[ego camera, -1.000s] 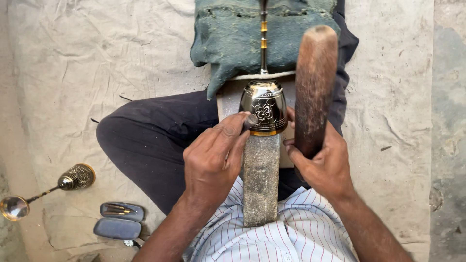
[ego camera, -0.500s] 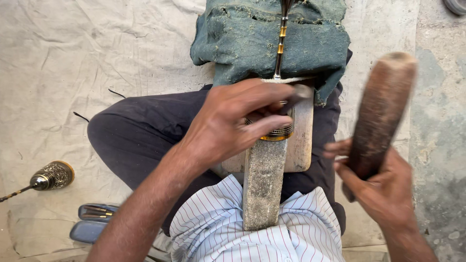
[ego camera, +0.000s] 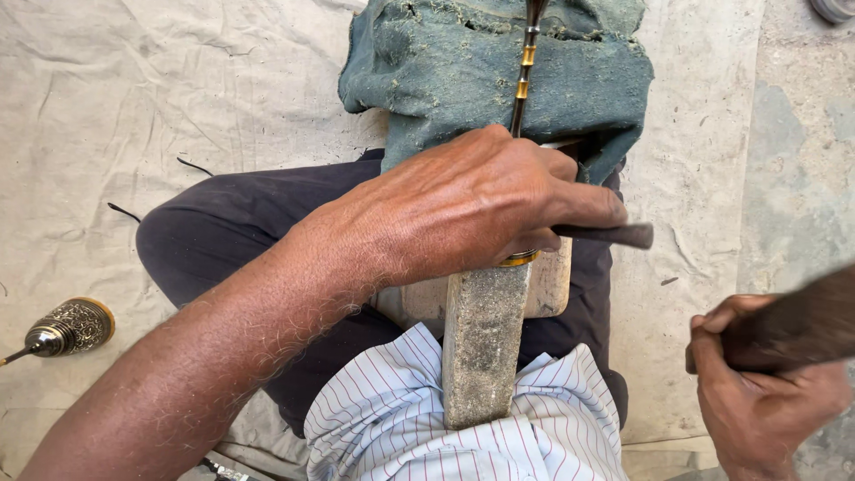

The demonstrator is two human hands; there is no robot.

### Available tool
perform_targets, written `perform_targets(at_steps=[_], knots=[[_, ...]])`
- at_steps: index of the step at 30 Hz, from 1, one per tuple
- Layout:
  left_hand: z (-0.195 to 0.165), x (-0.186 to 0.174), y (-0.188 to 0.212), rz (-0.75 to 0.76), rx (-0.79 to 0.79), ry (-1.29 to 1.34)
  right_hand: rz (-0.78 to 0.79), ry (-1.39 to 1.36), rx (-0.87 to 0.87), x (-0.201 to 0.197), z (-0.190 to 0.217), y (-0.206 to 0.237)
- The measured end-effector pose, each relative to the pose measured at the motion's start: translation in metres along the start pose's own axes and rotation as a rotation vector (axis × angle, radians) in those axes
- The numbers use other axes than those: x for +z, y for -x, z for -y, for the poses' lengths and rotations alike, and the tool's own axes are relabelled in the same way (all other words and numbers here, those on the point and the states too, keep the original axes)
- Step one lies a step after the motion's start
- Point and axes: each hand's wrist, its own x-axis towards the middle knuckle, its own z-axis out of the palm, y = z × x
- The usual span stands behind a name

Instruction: The person sits on the floor with a brass bell-shaped goblet held on a stone block, and hammers a small punch against the bell's surface using a wooden mallet, repositioning the punch repeatedly to work the engraved design around the metal body.

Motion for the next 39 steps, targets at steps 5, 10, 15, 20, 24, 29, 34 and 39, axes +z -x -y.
perform_targets(at_steps=[5, 10, 15, 20, 24, 29, 34, 39], knots=[[0.003, 0.003, 0.004, 0.015, 0.016, 0.013, 0.041, -0.048, -0.098, -0.001, -0.011, -0.005], [0.004, 0.011, 0.013, 0.020, -0.072, 0.081, 0.140, 0.224, -0.087, -0.008, -0.014, -0.016], [0.008, 0.015, 0.025, -0.140, -0.044, 0.061, 0.187, 0.229, -0.075, -0.022, 0.012, -0.028], [0.011, 0.017, 0.036, -0.241, -0.029, 0.102, 0.286, 0.414, -0.157, -0.014, 0.027, -0.066], [0.011, 0.027, 0.046, -0.311, -0.072, 0.104, 0.297, 0.155, -0.137, -0.026, 0.019, -0.076], [0.008, 0.042, 0.059, -0.610, -0.188, 0.305, 0.311, 0.463, -0.129, -0.038, -0.007, -0.081], [-0.015, 0.073, 0.069, -0.902, -0.461, 0.629, 0.340, 0.435, -0.156, -0.041, -0.036, -0.110], [-0.022, 0.092, 0.066, -1.002, -0.502, 0.774, 0.419, 0.646, -0.271, -0.027, -0.065, -0.185]])
